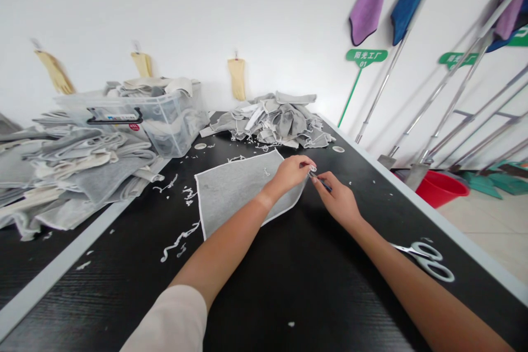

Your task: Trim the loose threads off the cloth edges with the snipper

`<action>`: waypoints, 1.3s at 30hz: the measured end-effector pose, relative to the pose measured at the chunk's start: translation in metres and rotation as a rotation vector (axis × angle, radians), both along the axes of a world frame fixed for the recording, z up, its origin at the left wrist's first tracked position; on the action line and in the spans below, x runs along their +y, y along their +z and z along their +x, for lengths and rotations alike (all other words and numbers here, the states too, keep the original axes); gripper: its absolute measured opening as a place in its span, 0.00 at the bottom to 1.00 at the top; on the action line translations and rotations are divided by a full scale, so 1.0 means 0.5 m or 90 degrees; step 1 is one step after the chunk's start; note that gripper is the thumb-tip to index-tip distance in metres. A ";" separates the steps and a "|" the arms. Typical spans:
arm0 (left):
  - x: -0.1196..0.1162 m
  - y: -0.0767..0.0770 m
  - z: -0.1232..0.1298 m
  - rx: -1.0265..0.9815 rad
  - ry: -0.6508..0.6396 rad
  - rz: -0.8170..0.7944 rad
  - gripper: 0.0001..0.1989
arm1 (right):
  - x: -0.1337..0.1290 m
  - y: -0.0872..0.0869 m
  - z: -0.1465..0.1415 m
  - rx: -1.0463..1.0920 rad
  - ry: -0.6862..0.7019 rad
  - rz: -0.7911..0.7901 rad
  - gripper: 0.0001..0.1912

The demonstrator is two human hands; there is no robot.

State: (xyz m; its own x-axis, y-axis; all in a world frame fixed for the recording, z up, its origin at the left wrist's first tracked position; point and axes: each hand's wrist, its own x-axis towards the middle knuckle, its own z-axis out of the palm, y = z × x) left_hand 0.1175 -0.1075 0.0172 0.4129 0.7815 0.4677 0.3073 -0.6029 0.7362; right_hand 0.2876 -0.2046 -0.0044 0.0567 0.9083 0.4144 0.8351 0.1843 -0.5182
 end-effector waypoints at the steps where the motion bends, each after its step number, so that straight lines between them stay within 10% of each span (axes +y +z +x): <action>1: 0.002 -0.001 -0.001 -0.005 -0.004 0.001 0.12 | 0.001 -0.001 0.000 -0.001 0.000 -0.001 0.24; 39: -0.004 -0.010 0.009 -0.002 -0.067 -0.030 0.12 | 0.006 -0.014 -0.001 -0.053 0.044 -0.020 0.18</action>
